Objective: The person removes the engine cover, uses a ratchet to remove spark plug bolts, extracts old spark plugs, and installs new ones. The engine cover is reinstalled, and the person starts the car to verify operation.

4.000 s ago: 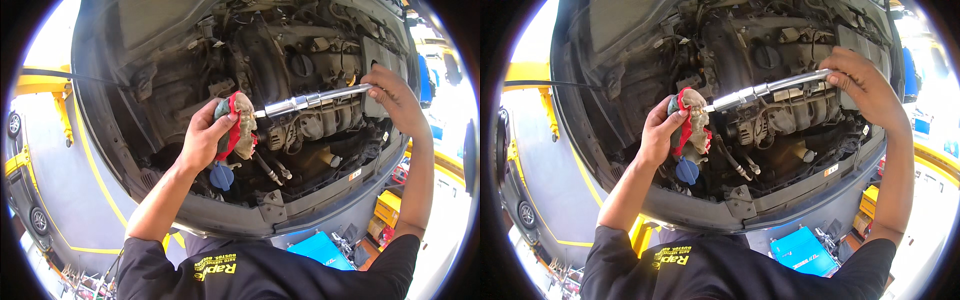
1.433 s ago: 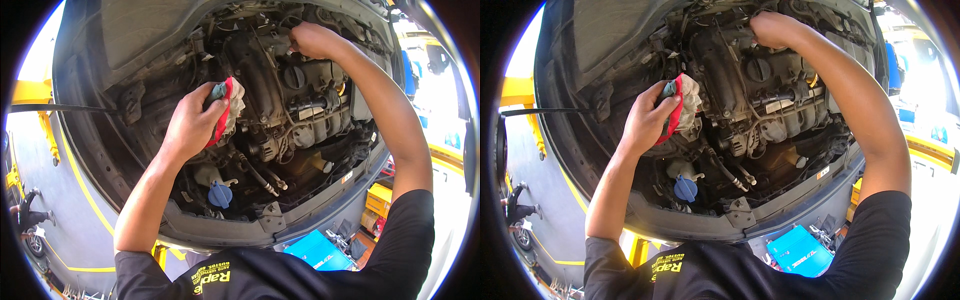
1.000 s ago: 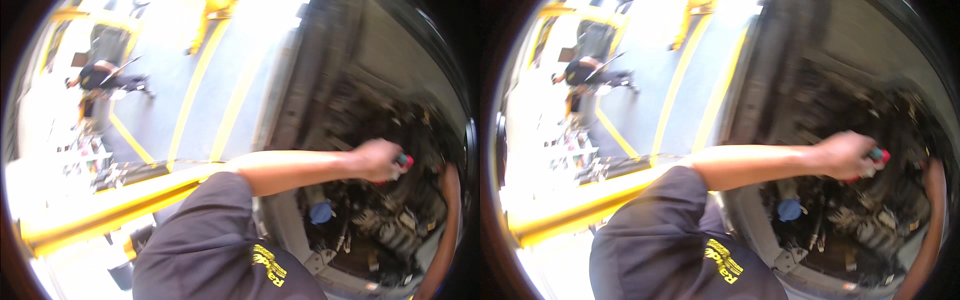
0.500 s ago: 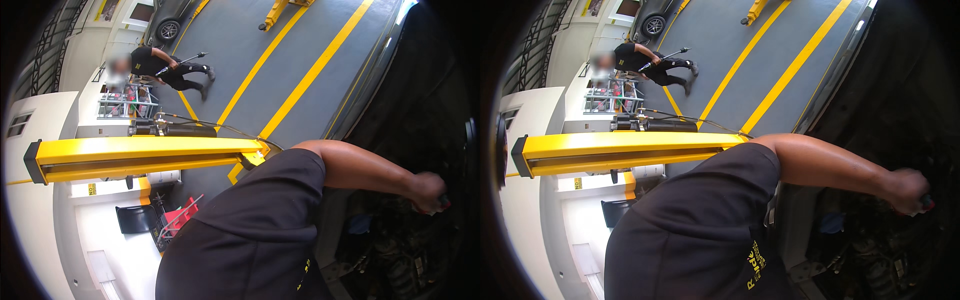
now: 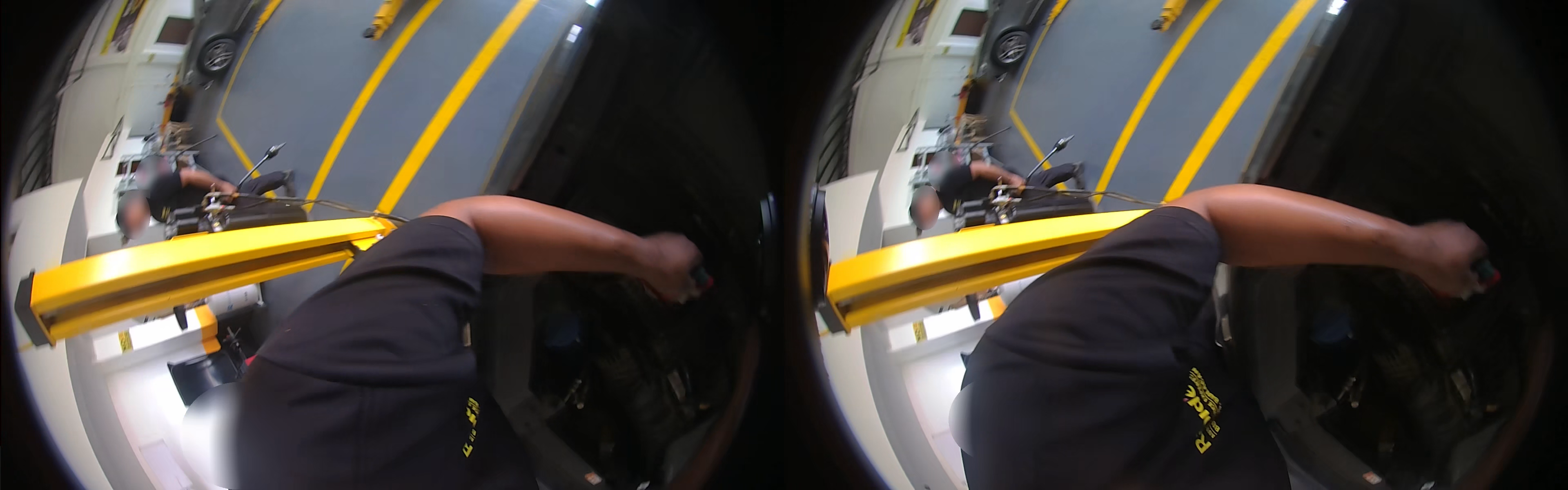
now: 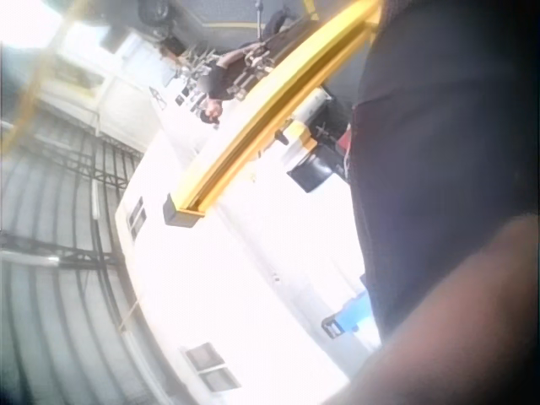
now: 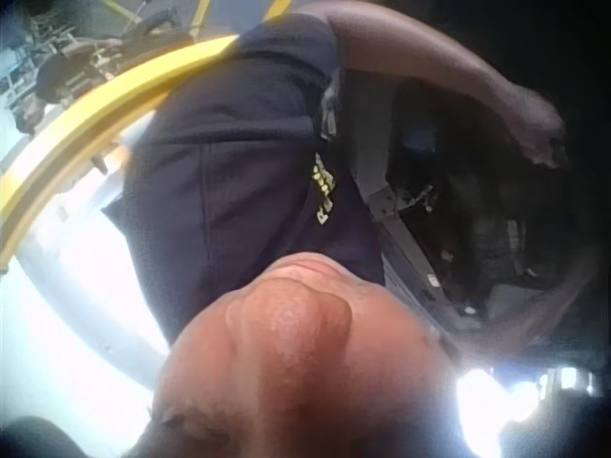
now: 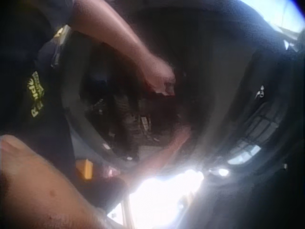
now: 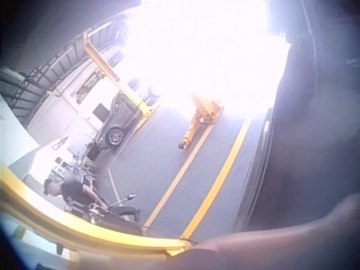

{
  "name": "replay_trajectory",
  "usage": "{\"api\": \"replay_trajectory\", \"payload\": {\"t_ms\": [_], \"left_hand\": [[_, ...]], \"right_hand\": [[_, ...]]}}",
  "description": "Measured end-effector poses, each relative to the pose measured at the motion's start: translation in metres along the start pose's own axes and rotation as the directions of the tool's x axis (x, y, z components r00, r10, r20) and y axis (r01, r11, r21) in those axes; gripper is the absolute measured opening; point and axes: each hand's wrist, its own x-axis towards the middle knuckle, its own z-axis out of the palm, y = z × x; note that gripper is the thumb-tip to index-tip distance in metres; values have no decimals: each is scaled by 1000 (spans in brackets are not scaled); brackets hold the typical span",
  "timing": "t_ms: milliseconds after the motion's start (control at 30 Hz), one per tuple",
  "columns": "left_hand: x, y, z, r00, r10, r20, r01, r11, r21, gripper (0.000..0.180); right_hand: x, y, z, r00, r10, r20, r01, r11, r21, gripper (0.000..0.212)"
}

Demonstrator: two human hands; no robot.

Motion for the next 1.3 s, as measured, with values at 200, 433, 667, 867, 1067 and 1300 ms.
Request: {"api": "replay_trajectory", "payload": {"t_ms": [200, 433, 667, 867, 1067, 1300], "left_hand": [[2, -15, 9, 998, 50, 44, -35, 952, -306, 45], [19, 33, 5, 974, 225, 18, -225, 974, -1, 28], [160, 142, 66, 999, 46, 13, -42, 731, 681, 65], [209, 155, 102, 927, 126, 354, -375, 251, 892, 34], [222, 141, 98, 839, 228, 494, -536, 192, 822, 30], [217, 151, 101, 813, 112, 571, -579, 59, 813, 44]], "right_hand": [[-30, -34, -6, 983, -178, -37, 167, 966, -200, 30], [-58, -89, -43, 989, 85, -119, -72, 991, 110, 54], [-189, -91, -18, 903, 315, -293, -123, 842, 525, 34], [-345, -158, 81, 891, 426, -157, -111, 539, 835, 17], [-432, -167, 149, 748, 656, 105, -386, 301, 872, 14], [-440, -189, 198, 608, 659, -442, -192, 663, 724, 14]]}}
